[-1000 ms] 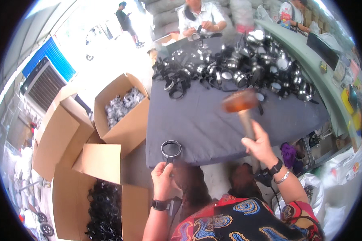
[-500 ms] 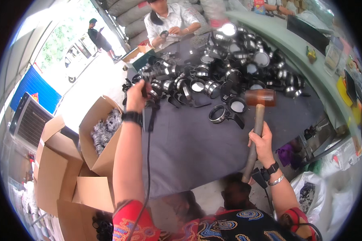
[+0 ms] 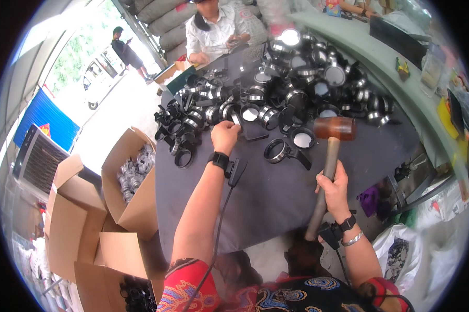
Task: Assembling black plastic rings with metal loops using a rubber mallet in a manufacturing environment.
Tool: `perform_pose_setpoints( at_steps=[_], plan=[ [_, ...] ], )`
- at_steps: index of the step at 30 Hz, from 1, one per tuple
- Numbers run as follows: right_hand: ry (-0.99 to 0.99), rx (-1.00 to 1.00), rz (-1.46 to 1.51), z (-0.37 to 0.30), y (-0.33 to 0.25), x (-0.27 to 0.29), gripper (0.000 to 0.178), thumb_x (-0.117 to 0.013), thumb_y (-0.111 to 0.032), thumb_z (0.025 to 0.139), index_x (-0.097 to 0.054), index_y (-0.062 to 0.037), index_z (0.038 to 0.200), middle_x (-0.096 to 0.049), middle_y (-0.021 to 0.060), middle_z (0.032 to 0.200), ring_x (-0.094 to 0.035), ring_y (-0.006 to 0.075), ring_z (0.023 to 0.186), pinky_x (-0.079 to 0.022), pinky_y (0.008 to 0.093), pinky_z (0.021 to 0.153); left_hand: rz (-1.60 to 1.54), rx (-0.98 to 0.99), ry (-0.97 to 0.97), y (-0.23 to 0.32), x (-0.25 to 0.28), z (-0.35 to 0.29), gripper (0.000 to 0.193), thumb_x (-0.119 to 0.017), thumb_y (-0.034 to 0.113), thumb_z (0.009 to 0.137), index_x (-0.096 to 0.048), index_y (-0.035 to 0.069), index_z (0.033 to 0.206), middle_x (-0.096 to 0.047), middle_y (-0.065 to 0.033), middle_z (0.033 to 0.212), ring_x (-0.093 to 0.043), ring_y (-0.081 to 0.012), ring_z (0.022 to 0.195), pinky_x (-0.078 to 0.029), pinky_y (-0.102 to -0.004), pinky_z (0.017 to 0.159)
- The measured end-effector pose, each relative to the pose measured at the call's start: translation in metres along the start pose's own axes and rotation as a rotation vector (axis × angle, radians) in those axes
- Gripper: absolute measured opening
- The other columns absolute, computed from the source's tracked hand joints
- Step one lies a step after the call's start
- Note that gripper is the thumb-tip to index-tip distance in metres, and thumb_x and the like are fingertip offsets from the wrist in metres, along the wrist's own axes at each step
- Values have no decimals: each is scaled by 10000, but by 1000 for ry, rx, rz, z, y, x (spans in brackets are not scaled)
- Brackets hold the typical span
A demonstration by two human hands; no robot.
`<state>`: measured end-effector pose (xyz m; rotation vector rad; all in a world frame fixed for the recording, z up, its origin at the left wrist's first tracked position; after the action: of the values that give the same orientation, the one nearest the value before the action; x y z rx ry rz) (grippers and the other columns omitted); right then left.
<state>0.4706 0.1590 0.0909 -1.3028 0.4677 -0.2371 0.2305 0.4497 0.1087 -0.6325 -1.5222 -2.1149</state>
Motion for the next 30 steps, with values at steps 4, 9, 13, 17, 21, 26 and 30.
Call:
perform_pose_setpoints(
  at_steps=[4,9,13,17,21,26,30],
  plan=[
    [31,4,-4,-1,-1,8,439,-594,-85,836,-446,22,1235,-545,38,776,-534,99,597,-492,257,534,-195,82,-124,25,0,-33,165,-698,141,797,-661,12,893,-658,-73,703,-635,-134,641,-509,-307,622],
    [15,22,-28,0,-5,9,434,-589,-73,832,-447,23,1231,-546,37,784,-538,100,614,-489,259,532,-55,-257,-19,68,24,-67,139,-698,115,800,-638,9,866,-639,-57,677,-594,-122,610,-481,-288,595],
    [-2,26,-10,2,-3,5,436,-587,-65,830,-447,24,1234,-545,37,791,-541,101,622,-493,259,537,8,-408,44,82,40,-84,136,-709,85,788,-648,7,881,-650,-69,717,-604,-115,624,-482,-268,586],
    [8,20,-25,2,-2,6,446,-592,-71,833,-446,23,1244,-543,37,789,-540,101,621,-496,258,540,133,-574,83,99,47,-99,138,-716,85,762,-663,34,879,-650,-92,774,-639,-220,637,-493,-301,582],
    [18,8,-24,0,-4,5,439,-593,-70,833,-447,22,1236,-542,36,783,-539,100,619,-496,258,540,215,-651,124,108,52,-107,140,-716,82,744,-664,45,869,-631,-95,761,-623,-274,641,-492,-328,580],
    [15,11,-18,2,-2,7,438,-594,-63,832,-445,26,1234,-543,34,777,-541,101,609,-492,257,539,244,-667,126,108,51,-102,137,-713,117,741,-672,55,857,-645,-106,773,-632,-303,677,-501,-368,609],
    [21,13,-4,1,-5,6,430,-597,-67,833,-447,26,1225,-548,35,780,-543,103,598,-488,257,536,363,-431,9,98,45,-65,156,-685,177,757,-706,41,831,-671,-141,724,-655,-313,680,-509,-381,624]
  ],
)
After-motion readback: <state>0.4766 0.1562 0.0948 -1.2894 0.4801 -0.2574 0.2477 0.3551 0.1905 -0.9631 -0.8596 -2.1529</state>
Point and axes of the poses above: each hand's wrist, its own z-axis towards the middle knuckle, its own x-axis out of the back of the hand, y = z × x, the point moved 8 cm from there along z, towards the middle knuckle
